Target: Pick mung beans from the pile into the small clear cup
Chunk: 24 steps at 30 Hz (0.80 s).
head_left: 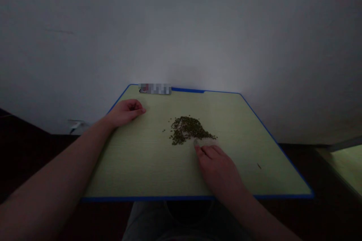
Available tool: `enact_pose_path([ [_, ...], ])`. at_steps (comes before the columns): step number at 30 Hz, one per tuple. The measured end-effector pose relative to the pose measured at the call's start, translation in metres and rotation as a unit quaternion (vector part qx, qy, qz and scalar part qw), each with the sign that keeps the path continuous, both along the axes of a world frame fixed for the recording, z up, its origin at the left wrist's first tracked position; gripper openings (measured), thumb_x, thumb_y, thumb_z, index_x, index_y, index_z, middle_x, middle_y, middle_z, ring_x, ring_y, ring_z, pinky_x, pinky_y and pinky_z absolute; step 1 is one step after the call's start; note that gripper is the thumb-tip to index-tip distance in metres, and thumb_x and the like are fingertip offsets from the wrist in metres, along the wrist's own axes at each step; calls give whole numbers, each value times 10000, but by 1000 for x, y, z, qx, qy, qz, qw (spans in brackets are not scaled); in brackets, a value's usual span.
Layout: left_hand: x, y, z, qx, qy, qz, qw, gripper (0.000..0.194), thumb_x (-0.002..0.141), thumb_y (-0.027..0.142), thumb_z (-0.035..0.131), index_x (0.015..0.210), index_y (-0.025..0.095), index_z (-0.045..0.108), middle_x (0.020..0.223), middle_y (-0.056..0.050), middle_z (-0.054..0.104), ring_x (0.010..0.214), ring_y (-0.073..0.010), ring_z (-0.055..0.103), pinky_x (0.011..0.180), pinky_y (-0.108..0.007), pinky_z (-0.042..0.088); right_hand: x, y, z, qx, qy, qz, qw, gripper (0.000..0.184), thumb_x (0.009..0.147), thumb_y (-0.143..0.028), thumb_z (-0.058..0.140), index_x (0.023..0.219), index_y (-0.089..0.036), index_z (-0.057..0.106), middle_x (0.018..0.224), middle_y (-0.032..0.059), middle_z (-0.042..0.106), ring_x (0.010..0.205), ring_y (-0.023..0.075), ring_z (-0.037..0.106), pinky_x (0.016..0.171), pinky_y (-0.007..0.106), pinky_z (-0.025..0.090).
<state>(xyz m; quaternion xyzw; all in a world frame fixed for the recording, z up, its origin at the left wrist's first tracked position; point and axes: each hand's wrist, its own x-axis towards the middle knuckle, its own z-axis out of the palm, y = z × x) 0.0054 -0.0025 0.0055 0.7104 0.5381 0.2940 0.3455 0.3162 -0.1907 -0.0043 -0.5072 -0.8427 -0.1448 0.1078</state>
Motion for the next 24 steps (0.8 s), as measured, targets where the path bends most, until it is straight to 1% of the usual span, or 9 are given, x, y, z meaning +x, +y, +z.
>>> enact_pose_path([
  [5,0,1,-1,4,3,4,1000,247,677,410,654,691,184,556,573,41,453,517,-92,403,489,-235,322,3,0,-2,2,-2,-9,1000,374,809,-8,572,1170,-49,657,942,128,707,861,236,618,811,339,530],
  [8,0,0,0,0,4,2,1000,247,673,409,655,682,188,545,563,46,443,510,-89,393,483,-231,316,4,2,-2,3,-5,-1,1000,369,808,7,561,1162,-32,656,940,140,707,854,233,619,813,340,524],
  [11,1,-1,2,-6,7,3,1000,241,674,404,650,681,189,540,555,47,445,507,-88,391,482,-228,317,5,4,-3,6,-2,8,1000,361,813,0,560,1160,-37,656,925,132,705,850,232,618,805,344,527],
  [17,3,-2,4,-4,10,8,1000,245,676,410,650,683,187,549,554,43,450,507,-92,396,482,-234,322,4,-2,-1,0,-8,54,999,387,800,-5,586,1180,-51,643,958,140,704,862,237,614,803,357,533],
  [22,0,1,0,-5,7,4,1000,256,675,426,655,699,189,560,567,34,479,510,-95,411,487,-236,333,9,-4,2,11,30,91,995,347,819,-16,569,1156,-46,646,914,123,704,836,222,607,793,342,539],
  [24,1,1,1,-3,10,5,1000,252,674,423,651,694,189,558,563,34,476,511,-96,410,489,-236,333,13,0,1,24,43,87,995,331,830,-29,557,1146,-55,652,916,119,705,852,224,606,817,348,534],
])
